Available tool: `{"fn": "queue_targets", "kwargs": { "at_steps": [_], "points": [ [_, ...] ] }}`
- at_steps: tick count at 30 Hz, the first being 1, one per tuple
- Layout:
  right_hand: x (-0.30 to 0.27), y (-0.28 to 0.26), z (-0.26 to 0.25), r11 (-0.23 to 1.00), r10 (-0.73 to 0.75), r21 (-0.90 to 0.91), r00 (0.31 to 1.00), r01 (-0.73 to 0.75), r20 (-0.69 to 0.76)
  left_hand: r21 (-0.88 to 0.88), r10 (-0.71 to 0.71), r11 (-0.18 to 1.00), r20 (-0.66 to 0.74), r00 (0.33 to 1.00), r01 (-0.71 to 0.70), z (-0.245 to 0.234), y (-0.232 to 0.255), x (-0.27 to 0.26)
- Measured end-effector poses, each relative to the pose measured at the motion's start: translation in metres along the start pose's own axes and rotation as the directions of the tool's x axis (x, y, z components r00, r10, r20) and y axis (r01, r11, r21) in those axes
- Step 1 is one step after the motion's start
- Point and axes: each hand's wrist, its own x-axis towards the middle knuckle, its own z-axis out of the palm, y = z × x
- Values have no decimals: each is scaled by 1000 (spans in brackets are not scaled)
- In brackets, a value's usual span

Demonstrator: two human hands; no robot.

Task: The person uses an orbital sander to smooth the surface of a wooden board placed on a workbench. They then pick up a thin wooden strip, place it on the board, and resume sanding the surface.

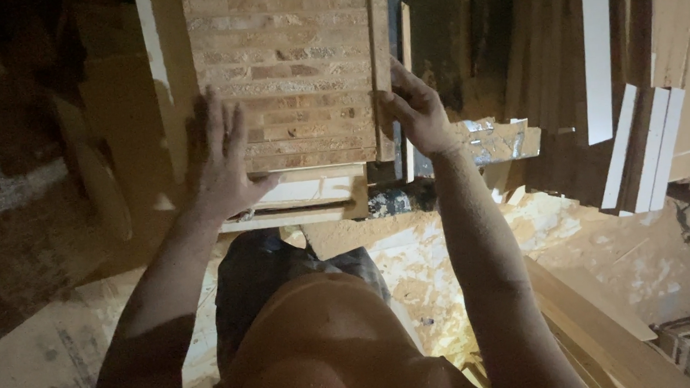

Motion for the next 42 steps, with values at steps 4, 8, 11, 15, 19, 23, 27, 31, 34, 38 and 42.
{"fn": "queue_targets", "kwargs": {
  "at_steps": [4,8,11,15,19,23,27,31,34,38,42],
  "points": [
    [8,-9,7,1000,-1,-3,1000,1,6,146,118,984,-127,985,-99,-9,11,12],
    [9,-12,11,999,-39,-22,999,39,11,82,201,979,-197,960,-188,1,5,10],
    [5,4,8,997,12,-70,999,-16,-51,125,170,980,-132,977,-154,-12,14,12],
    [5,2,14,999,4,-40,997,-7,-83,222,216,961,-220,951,-167,-11,13,15],
    [8,-3,15,998,64,12,991,-63,-114,416,268,893,-186,945,-171,-13,16,14],
    [9,14,2,989,16,-138,978,-45,-208,366,287,909,-201,937,-200,-24,18,18],
    [10,28,8,996,89,7,977,-89,-195,195,254,958,-246,936,-209,-17,16,15],
    [16,60,-3,985,55,171,972,-15,-229,138,196,977,-262,945,-165,-13,15,14],
    [22,3,23,998,27,58,964,-12,-265,115,185,981,-265,946,-160,-11,12,15],
    [41,-51,42,983,71,-127,912,-133,-405,93,133,989,-263,956,-112,-21,20,19],
    [78,7,-3,997,69,-2,922,-75,-380,233,134,970,-254,958,-74,-13,17,18]
  ]
}}
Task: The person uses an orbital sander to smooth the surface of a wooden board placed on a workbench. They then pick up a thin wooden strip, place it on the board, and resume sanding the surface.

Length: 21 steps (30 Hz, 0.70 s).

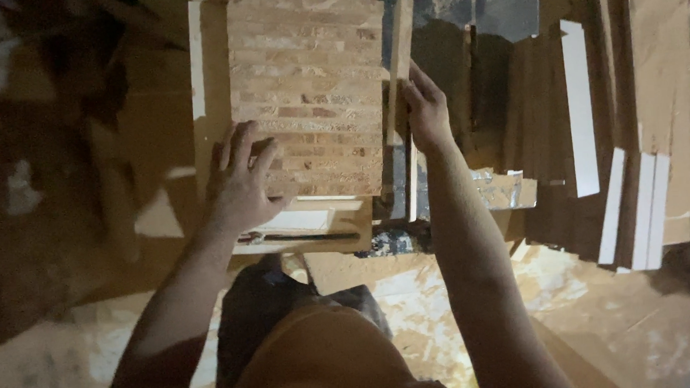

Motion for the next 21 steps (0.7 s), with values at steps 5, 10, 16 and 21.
{"fn": "queue_targets", "kwargs": {
  "at_steps": [5,10,16,21],
  "points": [
    [29,32,11,989,59,137,998,-61,18,-166,47,985,-55,997,-56,11,-9,3],
    [27,28,13,977,182,119,982,-175,-48,-232,35,972,-45,998,-44,1,-3,8],
    [21,5,13,995,91,-51,996,-92,-9,-232,31,972,-9,999,-32,9,-9,0],
    [17,1,14,981,43,-189,999,-47,-27,-234,46,971,-29,999,-52,4,-4,5]
  ]
}}
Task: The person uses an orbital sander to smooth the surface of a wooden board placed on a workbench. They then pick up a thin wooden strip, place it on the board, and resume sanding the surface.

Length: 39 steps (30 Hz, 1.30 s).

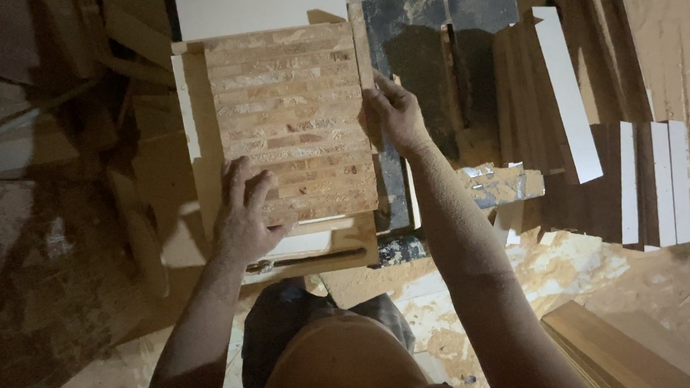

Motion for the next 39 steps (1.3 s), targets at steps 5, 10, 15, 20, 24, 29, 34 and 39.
{"fn": "queue_targets", "kwargs": {
  "at_steps": [5,10,15,20,24,29,34,39],
  "points": [
    [-3,-12,3,1000,3,16,1000,-3,-15,10,5,1000,7,1000,-5,7,-8,-3],
    [-2,-2,9,996,-30,79,999,32,-33,-8,-14,1000,-10,1000,14,5,-5,-2],
    [-7,-8,-3,996,-22,86,998,17,60,-11,-10,1000,-24,1000,10,0,-1,0],
    [-24,-32,-8,965,-8,254,960,-65,279,123,-160,983,214,964,136,2,-4,-10],
    [-2,-10,-26,999,-38,-11,972,41,230,44,-93,995,128,987,88,-3,-1,-5],
    [-45,-74,-36,970,-195,203,930,136,310,22,-77,997,114,990,76,-1,-3,-6],
    [-73,-15,-7,987,-60,152,997,51,55,-34,15,999,-18,1000,-15,0,-4,-1],
    [-74,8,-8,973,-101,210,995,98,3,6,-5,1000,18,1000,5,-8,2,5]
  ]
}}
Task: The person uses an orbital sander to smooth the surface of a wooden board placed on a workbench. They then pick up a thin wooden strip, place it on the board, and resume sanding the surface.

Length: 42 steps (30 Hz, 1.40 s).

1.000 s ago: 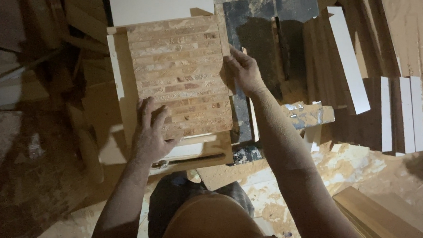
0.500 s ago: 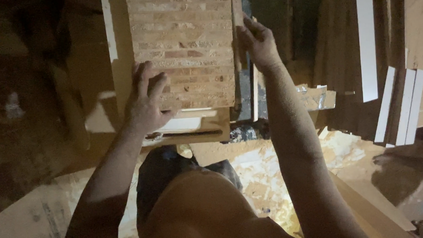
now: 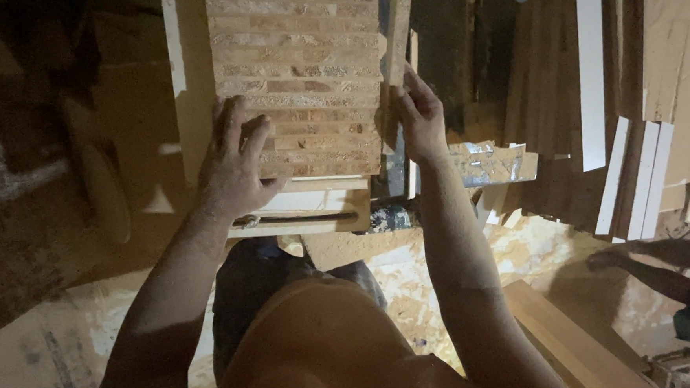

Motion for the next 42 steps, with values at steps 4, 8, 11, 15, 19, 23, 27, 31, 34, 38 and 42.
{"fn": "queue_targets", "kwargs": {
  "at_steps": [4,8,11,15,19,23,27,31,34,38,42],
  "points": [
    [-8,16,-5,999,41,22,999,-40,-14,-23,0,1000,4,1000,0,2,2,-4],
    [-20,-18,8,1000,-6,-13,999,6,-49,6,14,1000,2,1000,-14,-5,4,0],
    [-26,-27,24,998,-12,-54,1000,11,-16,-40,-10,999,13,1000,10,0,3,0],
    [-27,13,4,999,-33,-4,998,32,-58,-44,-27,999,25,999,28,-5,5,-1],
    [-39,-1,6,1000,-7,4,999,8,-53,-39,-7,999,41,999,8,-4,5,-4],
    [-45,5,9,998,13,-65,998,-17,-55,1,-39,999,46,998,39,1,6,-2],
    [-57,-1,4,999,10,52,997,-5,-83,-24,-33,999,40,999,34,-1,3,-4],
    [-66,28,-1,966,60,252,998,-61,9,-15,-26,1000,59,998,27,-5,5,-1],
    [-74,18,5,984,62,170,996,-50,-62,-42,-26,999,43,999,28,-5,6,-4],
    [-77,-12,7,979,195,-56,980,-197,-36,-79,-12,997,47,999,15,-13,9,3],
    [-78,-26,12,993,110,-48,993,-108,37,-60,-29,998,62,998,32,-11,9,1]
  ]
}}
